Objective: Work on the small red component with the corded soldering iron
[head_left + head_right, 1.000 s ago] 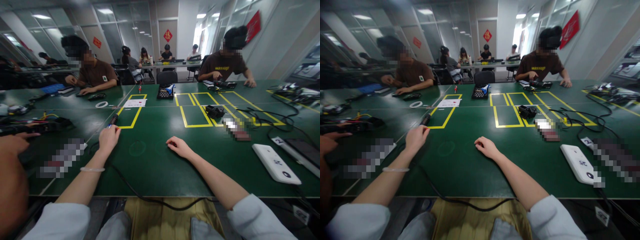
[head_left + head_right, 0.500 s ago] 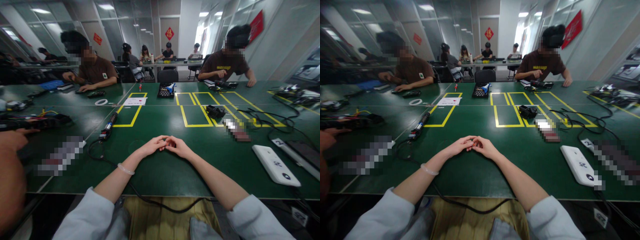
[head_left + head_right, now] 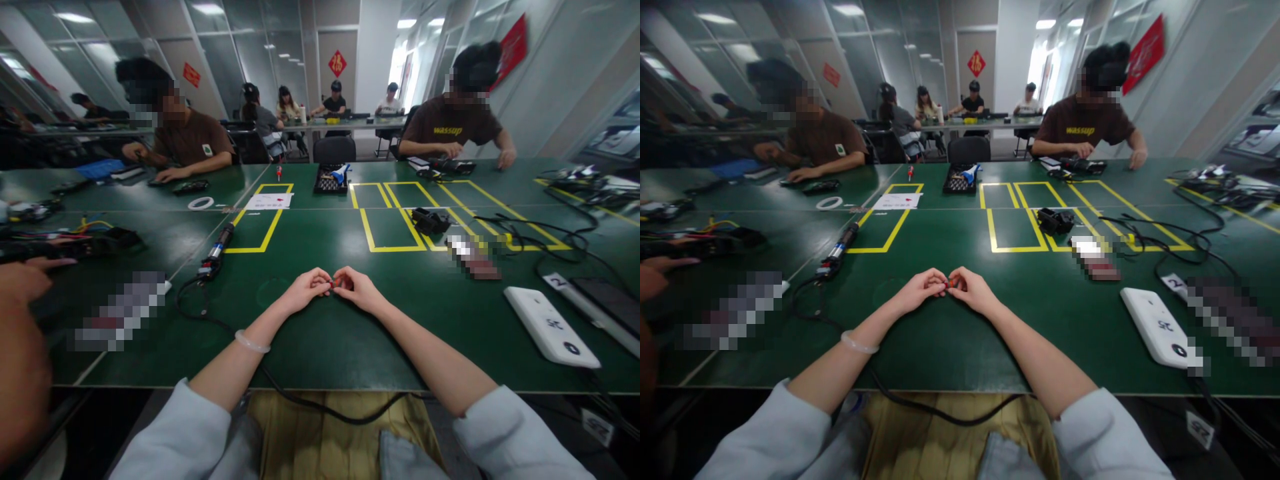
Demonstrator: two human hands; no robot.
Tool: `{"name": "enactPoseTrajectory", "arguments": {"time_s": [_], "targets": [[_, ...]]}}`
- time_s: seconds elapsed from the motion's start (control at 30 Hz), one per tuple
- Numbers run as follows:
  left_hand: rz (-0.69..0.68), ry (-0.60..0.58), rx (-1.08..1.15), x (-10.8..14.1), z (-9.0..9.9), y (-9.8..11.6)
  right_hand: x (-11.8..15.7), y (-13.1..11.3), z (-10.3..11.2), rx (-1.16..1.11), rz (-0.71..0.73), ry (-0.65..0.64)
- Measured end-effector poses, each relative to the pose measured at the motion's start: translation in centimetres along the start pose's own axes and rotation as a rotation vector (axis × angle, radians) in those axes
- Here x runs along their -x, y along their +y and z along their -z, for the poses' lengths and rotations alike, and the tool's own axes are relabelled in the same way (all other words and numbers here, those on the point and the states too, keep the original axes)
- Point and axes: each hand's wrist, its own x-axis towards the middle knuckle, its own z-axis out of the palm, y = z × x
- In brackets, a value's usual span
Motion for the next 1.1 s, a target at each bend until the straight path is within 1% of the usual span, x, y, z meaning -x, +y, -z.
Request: {"name": "enactPoseTrajectory", "arguments": {"time_s": [0.1, 0.2, 0.3, 0.37, 0.47, 0.6, 0.7, 0.87, 0.93, 1.0, 1.03, 1.1], "targets": [[0.012, -0.016, 0.007, 0.0, 0.0, -0.1, 0.0, 0.0, 0.0, 0.002, 0.012, 0.005], [-0.001, -0.018, -0.033, 0.2, -0.3, 0.0, -0.1, 0.2, 0.1, -0.008, -0.035, 0.018], [-0.078, 0.013, -0.192, 0.5, -0.7, 0.5, -0.2, 0.3, 0.1, -0.048, -0.109, 0.008], [-0.137, 0.038, -0.318, 0.8, -0.9, 0.9, -0.2, 0.4, 0.1, -0.053, -0.127, -0.010], [-0.168, 0.063, -0.411, 1.0, -1.1, 1.3, -0.3, 0.6, 0.0, -0.077, -0.118, -0.011], [-0.156, 0.082, -0.446, 1.0, -0.8, 1.3, -0.2, 0.8, -0.2, -0.200, -0.066, -0.011], [-0.146, 0.075, -0.449, 1.0, -0.7, 1.2, -0.1, 0.7, -0.1, -0.154, -0.045, -0.024], [-0.148, 0.086, -0.487, 1.1, -0.6, 1.6, -0.1, 0.5, 0.1, -0.113, -0.056, -0.018], [-0.154, 0.109, -0.489, 1.1, -0.1, 1.8, -0.2, 0.4, 0.2, -0.109, -0.062, -0.014], [-0.163, 0.169, -0.512, 1.0, 1.2, 1.8, -0.2, 0.4, 0.2, -0.110, -0.065, -0.019], [-0.166, 0.217, -0.537, 0.9, 2.2, 1.7, -0.2, 0.4, 0.2, -0.111, -0.066, -0.024], [-0.162, 0.333, -0.624, 1.0, 4.9, 1.2, -0.2, 0.4, 0.2, -0.114, -0.066, -0.030]]}}
